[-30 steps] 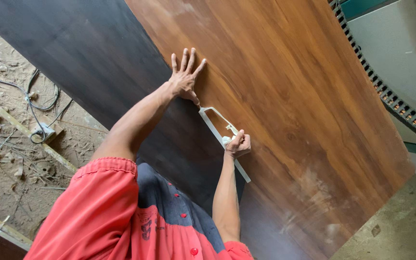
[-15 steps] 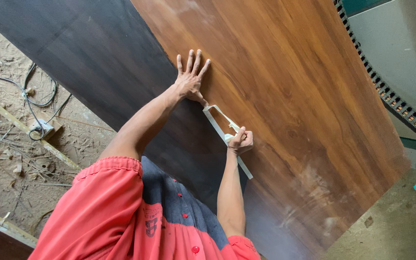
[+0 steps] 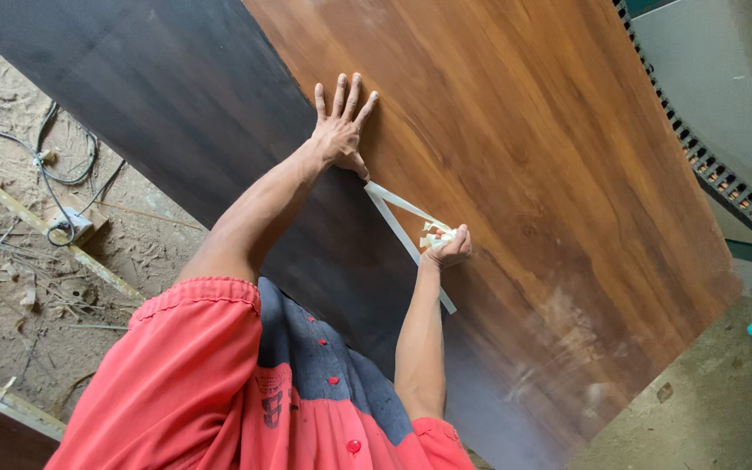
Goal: The person presses white masking tape along the angled edges of a dark panel lying on a wooden board, smoothing it down by hand section by section. They work around a zigzag outline, tearing off short tape pieces and aligning them along the panel border.
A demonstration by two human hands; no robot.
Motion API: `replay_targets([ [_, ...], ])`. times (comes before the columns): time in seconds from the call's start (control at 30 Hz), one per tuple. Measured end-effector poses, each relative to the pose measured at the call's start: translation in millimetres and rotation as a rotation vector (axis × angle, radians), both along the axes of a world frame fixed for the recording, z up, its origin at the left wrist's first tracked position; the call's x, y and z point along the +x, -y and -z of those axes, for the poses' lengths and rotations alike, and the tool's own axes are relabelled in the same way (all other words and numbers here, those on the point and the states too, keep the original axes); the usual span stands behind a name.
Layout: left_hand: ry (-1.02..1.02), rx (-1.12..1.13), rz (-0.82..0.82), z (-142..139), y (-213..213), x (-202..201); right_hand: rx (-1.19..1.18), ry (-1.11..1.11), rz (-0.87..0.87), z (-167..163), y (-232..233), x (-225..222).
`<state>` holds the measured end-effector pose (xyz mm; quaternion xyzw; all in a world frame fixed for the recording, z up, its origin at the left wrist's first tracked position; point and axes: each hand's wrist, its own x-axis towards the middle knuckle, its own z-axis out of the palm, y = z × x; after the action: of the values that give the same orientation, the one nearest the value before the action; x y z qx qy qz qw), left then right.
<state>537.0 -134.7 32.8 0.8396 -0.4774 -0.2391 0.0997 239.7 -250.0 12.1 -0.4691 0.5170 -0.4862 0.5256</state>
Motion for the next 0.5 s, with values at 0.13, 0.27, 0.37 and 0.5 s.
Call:
replay_targets([
  [0.13, 0.012, -0.039, -0.022, -0.5, -2.2, -4.7, -0.027, -0.097, -0.001, -3.3, -1.6, 2.6],
  [0.27, 0.019, -0.071, -0.042, 6.3, -4.1, -8.9, -0.045, -0.061, 0.000, -5.8, -1.5, 6.6],
  [0.37, 0.037, -0.091, -0.035, 12.4, -3.8, -9.3, -0.029, -0.070, -0.028, -6.2, -0.3, 4.6],
  [0.5, 0.040, -0.088, -0.023, 12.9, -2.5, -8.6, 0.196, 0.110, -0.031, -7.7, 5.5, -6.4],
])
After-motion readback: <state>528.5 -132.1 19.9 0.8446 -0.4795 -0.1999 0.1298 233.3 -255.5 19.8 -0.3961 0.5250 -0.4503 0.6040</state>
